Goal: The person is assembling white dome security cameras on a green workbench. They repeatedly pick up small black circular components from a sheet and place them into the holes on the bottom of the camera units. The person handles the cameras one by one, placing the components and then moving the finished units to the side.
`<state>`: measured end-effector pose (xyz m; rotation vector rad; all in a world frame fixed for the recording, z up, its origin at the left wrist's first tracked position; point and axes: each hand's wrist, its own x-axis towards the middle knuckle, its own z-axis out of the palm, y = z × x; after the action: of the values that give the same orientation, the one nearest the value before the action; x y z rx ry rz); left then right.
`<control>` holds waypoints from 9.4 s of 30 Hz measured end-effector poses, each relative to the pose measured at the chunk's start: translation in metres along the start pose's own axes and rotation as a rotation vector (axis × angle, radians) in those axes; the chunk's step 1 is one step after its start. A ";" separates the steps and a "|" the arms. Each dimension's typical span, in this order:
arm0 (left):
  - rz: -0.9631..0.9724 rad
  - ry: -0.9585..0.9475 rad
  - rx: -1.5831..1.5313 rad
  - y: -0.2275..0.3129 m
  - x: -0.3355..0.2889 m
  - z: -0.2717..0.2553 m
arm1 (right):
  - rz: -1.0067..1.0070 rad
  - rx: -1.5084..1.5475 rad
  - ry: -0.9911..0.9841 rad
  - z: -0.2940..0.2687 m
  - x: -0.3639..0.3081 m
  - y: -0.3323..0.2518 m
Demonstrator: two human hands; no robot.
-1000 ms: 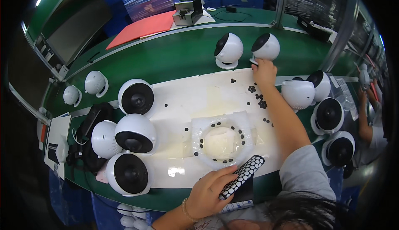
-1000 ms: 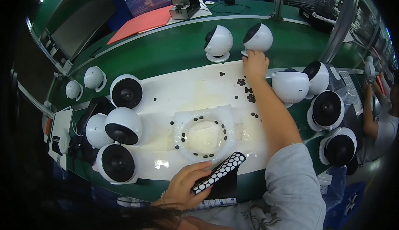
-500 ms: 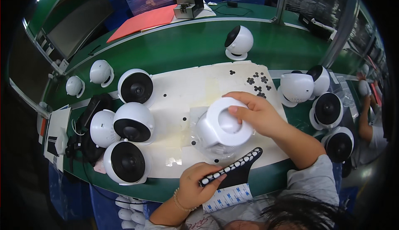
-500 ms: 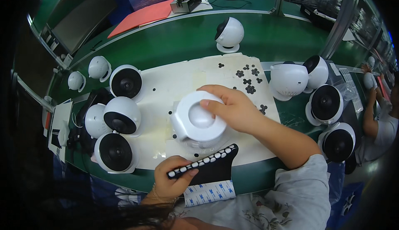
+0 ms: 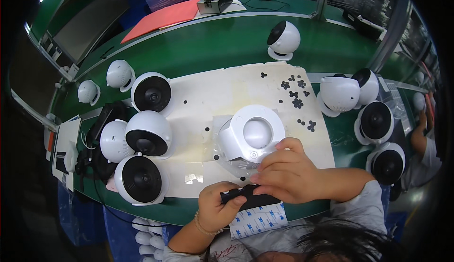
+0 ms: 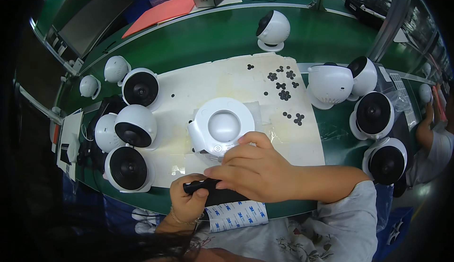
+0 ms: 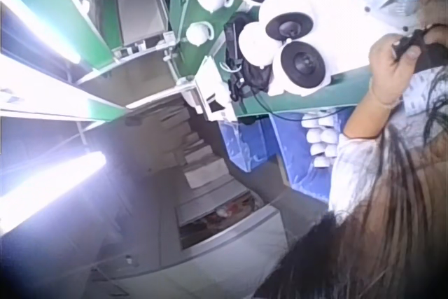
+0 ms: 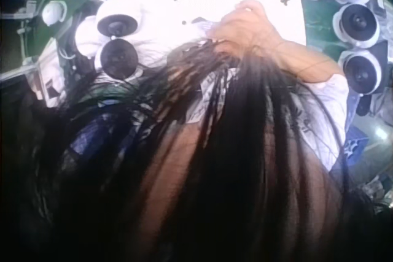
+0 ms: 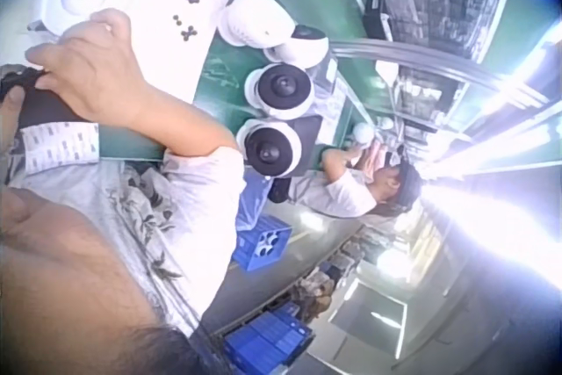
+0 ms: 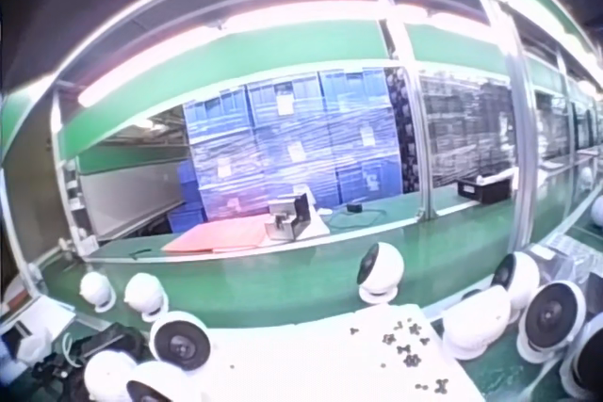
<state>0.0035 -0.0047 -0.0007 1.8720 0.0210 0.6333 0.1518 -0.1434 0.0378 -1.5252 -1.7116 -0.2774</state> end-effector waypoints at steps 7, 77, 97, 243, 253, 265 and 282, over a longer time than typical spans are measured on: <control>0.077 0.078 0.067 0.007 0.000 0.004 | 0.108 0.152 -0.101 -0.012 0.006 0.000; 0.279 -0.047 0.599 -0.001 0.005 0.007 | 0.460 0.520 0.054 -0.025 0.030 0.047; 0.258 -0.038 0.566 0.003 0.005 0.008 | 0.313 0.386 0.011 0.004 0.039 0.036; -0.040 0.029 -0.013 0.006 0.006 0.000 | 0.181 0.164 -0.011 -0.023 -0.015 0.016; 0.154 0.018 0.063 -0.004 0.007 0.002 | 0.110 0.258 -0.116 -0.026 -0.011 0.017; 0.174 0.079 0.034 -0.007 0.004 0.001 | 0.271 0.436 0.000 -0.041 -0.015 0.024; -0.014 0.135 -0.044 -0.001 0.004 0.003 | 0.107 0.364 -0.021 -0.028 -0.013 0.015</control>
<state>0.0086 -0.0052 -0.0003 1.7827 0.1075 0.7440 0.1765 -0.1672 0.0418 -1.3444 -1.5872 0.1027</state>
